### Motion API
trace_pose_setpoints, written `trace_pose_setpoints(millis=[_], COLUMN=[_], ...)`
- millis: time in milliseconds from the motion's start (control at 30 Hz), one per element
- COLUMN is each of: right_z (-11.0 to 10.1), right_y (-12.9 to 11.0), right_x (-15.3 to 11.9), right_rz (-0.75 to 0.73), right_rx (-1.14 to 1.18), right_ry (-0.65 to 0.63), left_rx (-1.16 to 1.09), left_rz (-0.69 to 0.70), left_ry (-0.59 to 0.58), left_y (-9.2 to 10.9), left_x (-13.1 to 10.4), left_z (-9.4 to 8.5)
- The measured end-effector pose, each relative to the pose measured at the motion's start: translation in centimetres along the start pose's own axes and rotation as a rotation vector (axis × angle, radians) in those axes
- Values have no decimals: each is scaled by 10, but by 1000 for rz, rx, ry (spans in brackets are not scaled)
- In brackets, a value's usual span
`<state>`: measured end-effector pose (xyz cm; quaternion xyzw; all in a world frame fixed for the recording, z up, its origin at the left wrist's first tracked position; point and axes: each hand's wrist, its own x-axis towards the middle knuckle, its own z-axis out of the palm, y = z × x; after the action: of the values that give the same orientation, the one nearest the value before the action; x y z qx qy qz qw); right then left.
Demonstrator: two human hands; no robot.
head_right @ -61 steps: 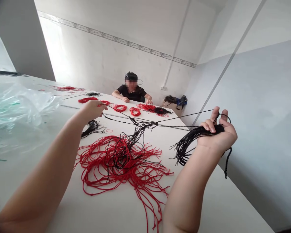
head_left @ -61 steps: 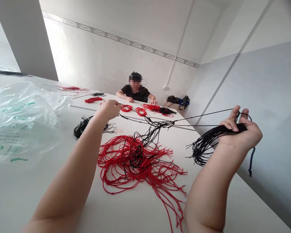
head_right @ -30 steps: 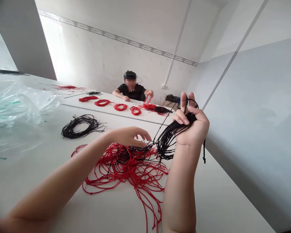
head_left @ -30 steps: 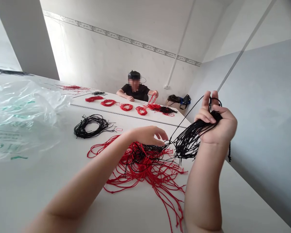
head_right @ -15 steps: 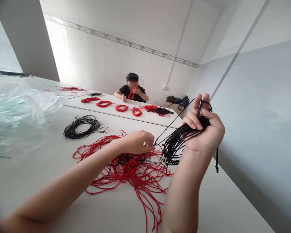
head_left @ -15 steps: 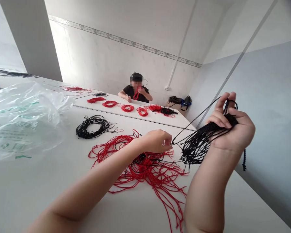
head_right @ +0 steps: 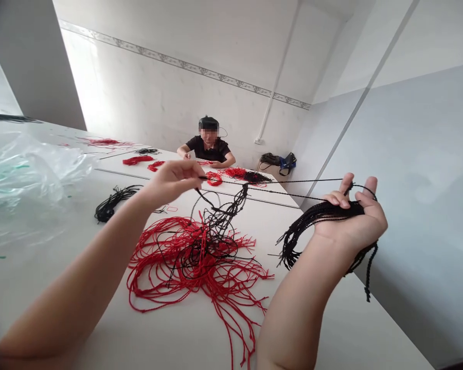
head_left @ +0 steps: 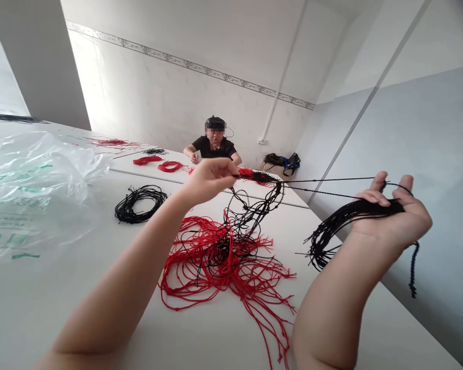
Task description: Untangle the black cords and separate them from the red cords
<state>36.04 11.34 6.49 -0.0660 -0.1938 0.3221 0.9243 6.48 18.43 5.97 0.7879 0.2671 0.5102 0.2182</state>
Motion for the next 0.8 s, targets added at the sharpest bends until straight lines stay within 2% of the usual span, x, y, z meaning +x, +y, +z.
trace_pose_setpoints(millis=[100,233,300,400,467,567,633,700,800], right_z=[-1,2,6,12,15,17,19,22,29], right_y=[1,6,9,15,18,23,28,34,47], right_x=[1,1,-1,-6,-9,-12,-14,-19,-28], right_rz=[-4,-28,-13,-19,-47,-50,-10,75,201], right_rx=[24,35,26,-5,-13,-50,-98,-145,-236], right_ry=[67,106,134,164,152,81,6,-87,-276], left_rx=[-75,49,13,-249,-410,-495,-419,-345,-415], left_rz=[-64,-116,-116,-182,-321,-518,-539,-516,-454], left_ry=[229,682,782,812,725,405,251,164,14], left_y=[-1,-15,-22,-25,-22,-16,-13,-10,-1], left_x=[2,2,2,5,8,11,10,8,3], left_z=[-16,-34,-40,-42,-40,-32,-25,-17,-7])
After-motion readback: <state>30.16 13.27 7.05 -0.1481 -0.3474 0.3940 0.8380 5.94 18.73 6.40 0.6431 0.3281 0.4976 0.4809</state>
